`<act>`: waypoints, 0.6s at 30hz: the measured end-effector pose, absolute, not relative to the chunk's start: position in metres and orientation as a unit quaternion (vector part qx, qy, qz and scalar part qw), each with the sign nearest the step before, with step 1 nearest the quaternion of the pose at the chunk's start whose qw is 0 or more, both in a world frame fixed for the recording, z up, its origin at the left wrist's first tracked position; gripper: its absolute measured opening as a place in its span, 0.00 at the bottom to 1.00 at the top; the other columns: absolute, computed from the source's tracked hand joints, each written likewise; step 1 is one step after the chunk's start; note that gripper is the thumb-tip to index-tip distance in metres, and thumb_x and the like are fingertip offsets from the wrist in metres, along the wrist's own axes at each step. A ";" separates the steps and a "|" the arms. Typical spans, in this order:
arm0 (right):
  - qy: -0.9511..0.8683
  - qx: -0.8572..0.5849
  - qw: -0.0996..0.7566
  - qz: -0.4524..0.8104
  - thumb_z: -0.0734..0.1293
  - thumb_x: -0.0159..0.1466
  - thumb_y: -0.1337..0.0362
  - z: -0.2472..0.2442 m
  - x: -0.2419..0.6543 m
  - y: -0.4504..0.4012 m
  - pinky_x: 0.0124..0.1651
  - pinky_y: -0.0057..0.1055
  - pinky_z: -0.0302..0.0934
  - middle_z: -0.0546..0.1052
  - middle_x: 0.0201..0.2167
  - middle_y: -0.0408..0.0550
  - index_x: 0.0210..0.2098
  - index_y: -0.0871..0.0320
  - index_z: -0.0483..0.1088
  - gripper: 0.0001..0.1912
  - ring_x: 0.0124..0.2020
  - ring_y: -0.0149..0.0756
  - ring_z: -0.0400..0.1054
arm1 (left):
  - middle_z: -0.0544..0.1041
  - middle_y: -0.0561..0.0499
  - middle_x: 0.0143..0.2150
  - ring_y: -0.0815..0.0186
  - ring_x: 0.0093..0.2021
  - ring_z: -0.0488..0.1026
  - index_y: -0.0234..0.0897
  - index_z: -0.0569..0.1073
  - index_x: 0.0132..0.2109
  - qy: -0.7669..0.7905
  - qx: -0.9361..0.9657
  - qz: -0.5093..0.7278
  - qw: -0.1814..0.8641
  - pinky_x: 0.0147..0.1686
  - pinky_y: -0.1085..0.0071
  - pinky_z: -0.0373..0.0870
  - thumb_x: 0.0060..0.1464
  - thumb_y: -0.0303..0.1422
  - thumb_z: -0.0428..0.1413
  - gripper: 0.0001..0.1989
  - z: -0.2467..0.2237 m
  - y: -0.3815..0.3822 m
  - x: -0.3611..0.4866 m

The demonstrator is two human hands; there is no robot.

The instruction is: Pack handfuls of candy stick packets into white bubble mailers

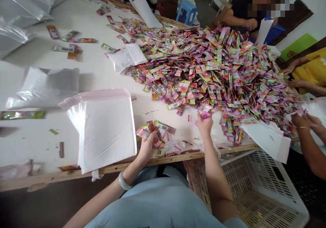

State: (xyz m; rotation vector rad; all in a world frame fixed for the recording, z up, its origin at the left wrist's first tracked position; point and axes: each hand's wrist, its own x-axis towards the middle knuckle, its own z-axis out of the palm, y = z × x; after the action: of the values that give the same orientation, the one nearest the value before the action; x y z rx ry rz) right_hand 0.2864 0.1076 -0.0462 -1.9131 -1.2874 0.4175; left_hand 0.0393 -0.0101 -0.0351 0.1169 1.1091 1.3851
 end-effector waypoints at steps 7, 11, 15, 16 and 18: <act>-0.493 -0.810 0.267 0.171 0.70 0.46 0.64 -0.032 0.316 0.109 0.48 0.51 0.69 0.75 0.31 0.51 0.35 0.52 0.59 0.20 0.38 0.52 0.73 | 0.78 0.51 0.31 0.65 0.31 0.73 0.36 0.76 0.36 0.465 0.108 0.595 0.647 0.36 0.69 0.73 0.42 0.40 0.71 0.18 -0.032 -0.013 0.041; -0.553 -0.737 0.302 0.245 0.68 0.52 0.62 -0.030 0.267 0.071 0.37 0.40 0.71 0.74 0.29 0.42 0.42 0.51 0.57 0.21 0.30 0.43 0.72 | 0.77 0.51 0.31 0.64 0.33 0.72 0.37 0.78 0.33 0.448 0.201 0.581 0.649 0.40 0.68 0.72 0.39 0.37 0.73 0.16 -0.027 -0.010 0.041; -0.691 -0.598 0.252 0.318 0.67 0.54 0.64 -0.019 0.194 0.027 0.38 0.41 0.71 0.76 0.36 0.48 0.48 0.52 0.56 0.24 0.34 0.45 0.74 | 0.77 0.52 0.29 0.62 0.35 0.74 0.36 0.77 0.30 0.428 0.273 0.571 0.645 0.43 0.66 0.72 0.35 0.37 0.74 0.17 -0.021 -0.008 0.042; -0.715 -0.579 0.228 0.317 0.67 0.54 0.66 -0.014 0.180 0.019 0.41 0.42 0.72 0.76 0.40 0.52 0.49 0.52 0.57 0.24 0.38 0.47 0.75 | 0.78 0.51 0.31 0.61 0.37 0.75 0.36 0.78 0.31 0.434 0.265 0.574 0.642 0.45 0.66 0.72 0.36 0.37 0.74 0.16 -0.020 -0.009 0.042; -0.750 -0.548 0.191 0.318 0.65 0.54 0.70 -0.003 0.164 0.009 0.50 0.46 0.71 0.75 0.47 0.58 0.52 0.54 0.58 0.26 0.49 0.51 0.74 | 0.80 0.49 0.34 0.59 0.39 0.77 0.34 0.78 0.35 0.449 0.217 0.585 0.640 0.47 0.65 0.73 0.40 0.36 0.73 0.17 -0.019 -0.010 0.042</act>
State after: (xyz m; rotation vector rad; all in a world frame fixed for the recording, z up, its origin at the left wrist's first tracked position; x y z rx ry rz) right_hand 0.1642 0.0085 -0.0035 -1.5377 -2.1065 0.8933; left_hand 0.0419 -0.0103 -0.0193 0.4957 1.0239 1.3343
